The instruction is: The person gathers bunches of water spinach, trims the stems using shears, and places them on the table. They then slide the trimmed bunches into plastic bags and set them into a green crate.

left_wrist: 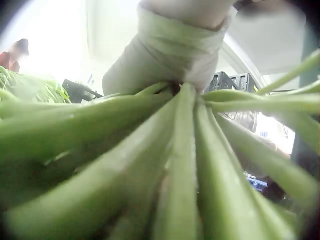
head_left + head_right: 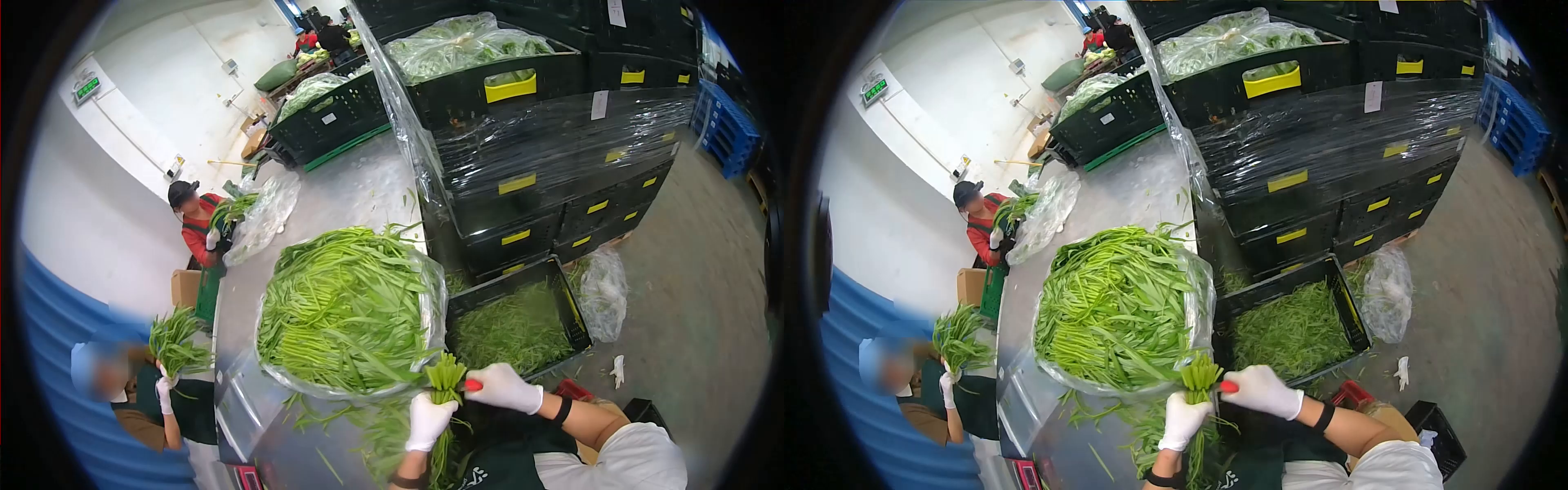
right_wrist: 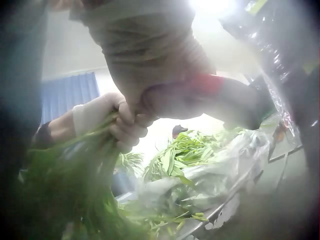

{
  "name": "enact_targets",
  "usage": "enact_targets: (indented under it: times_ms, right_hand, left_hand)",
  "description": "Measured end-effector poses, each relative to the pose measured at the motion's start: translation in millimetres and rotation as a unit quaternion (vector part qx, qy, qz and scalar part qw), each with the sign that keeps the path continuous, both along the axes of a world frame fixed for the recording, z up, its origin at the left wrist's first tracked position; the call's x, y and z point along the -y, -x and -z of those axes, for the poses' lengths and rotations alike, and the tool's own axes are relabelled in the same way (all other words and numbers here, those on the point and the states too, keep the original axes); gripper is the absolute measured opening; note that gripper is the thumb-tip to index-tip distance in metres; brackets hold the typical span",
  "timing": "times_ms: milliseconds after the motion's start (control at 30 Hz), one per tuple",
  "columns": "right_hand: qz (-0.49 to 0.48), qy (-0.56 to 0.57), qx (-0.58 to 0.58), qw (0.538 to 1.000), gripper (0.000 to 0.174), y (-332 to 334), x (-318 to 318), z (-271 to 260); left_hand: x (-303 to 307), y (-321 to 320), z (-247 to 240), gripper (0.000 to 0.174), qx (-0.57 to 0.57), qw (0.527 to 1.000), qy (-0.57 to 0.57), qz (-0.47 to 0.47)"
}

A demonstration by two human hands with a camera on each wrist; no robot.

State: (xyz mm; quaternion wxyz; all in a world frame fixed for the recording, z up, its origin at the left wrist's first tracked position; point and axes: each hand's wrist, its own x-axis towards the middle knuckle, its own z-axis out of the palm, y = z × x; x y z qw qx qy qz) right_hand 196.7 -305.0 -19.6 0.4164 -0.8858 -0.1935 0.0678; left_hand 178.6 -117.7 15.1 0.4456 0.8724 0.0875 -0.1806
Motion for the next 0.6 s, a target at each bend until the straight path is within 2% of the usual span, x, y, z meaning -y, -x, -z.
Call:
enact_targets:
  times_ms: [33, 67, 100, 133, 167, 233, 300, 367, 400, 433, 467, 533, 567, 600]
  right_hand:
    - [0.036, -0.015, -0.028, 0.999, 0.027, -4.0, 9.5, 14.9]
    - [0.099, -0.025, -0.173, 0.98, 0.032, -14.1, 28.9, 36.6]
    - [0.163, 0.044, -0.234, 0.958, 0.037, -17.1, 58.3, 90.4]
    - [0.146, 0.15, -0.255, 0.944, 0.04, -17.6, 86.3, 103.6]
    - [0.168, 0.169, -0.25, 0.939, 0.039, -12.2, 100.7, 104.8]
    - [0.178, 0.128, -0.181, 0.959, 0.035, 0.8, 105.9, 76.5]
    - [0.125, 0.035, -0.115, 0.985, 0.025, 5.2, 83.4, 35.4]
    - [0.015, -0.096, -0.005, 0.995, 0.015, 9.8, 52.6, -12.7]
    - [-0.029, -0.104, 0.04, 0.993, 0.014, 8.2, 38.1, -19.7]
    - [-0.071, -0.112, 0.085, 0.988, 0.014, 7.2, 25.7, -25.8]
    - [-0.066, -0.112, 0.086, 0.988, 0.014, 5.4, 15.0, -33.4]
    - [-0.119, -0.111, 0.102, 0.981, 0.017, -0.3, 1.9, -49.6]
    - [-0.144, -0.11, 0.108, 0.977, 0.02, -1.4, -1.1, -54.9]
    - [-0.156, -0.117, 0.113, 0.974, 0.022, -1.6, -2.9, -58.1]
  left_hand:
    - [0.0, 0.5, -3.2, 0.025, 0.001, 1.0, 0.001, 0.001]
    - [-1.3, 2.6, -8.9, 0.02, -0.007, 0.997, 0.072, -0.017]
    - [-4.8, 5.0, -17.1, 0.015, -0.013, 0.989, 0.141, -0.037]
    - [-6.6, 4.3, -33.0, 0.011, 0.009, 0.984, 0.174, -0.043]
    - [-14.0, -3.1, -34.5, 0.011, 0.019, 0.984, 0.172, -0.051]
    - [-30.9, 0.2, -32.5, 0.01, -0.052, 0.943, 0.322, -0.07]
    - [-35.0, -1.3, -38.6, 0.013, -0.058, 0.939, 0.334, -0.062]
    - [-42.2, -1.8, -34.5, 0.021, -0.14, 0.873, 0.466, -0.031]
    - [-47.2, -1.1, -27.4, 0.023, -0.176, 0.837, 0.518, -0.01]
    - [-47.1, -0.1, -29.9, 0.023, -0.176, 0.838, 0.516, -0.008]
    - [-46.0, 0.9, -32.8, 0.024, -0.192, 0.825, 0.531, 0.033]
    - [-38.6, 4.7, -37.0, 0.031, -0.215, 0.792, 0.557, 0.13]
    - [-35.0, 8.1, -39.7, 0.031, -0.221, 0.789, 0.557, 0.134]
    - [-32.1, 12.2, -43.4, 0.032, -0.27, 0.762, 0.579, 0.105]
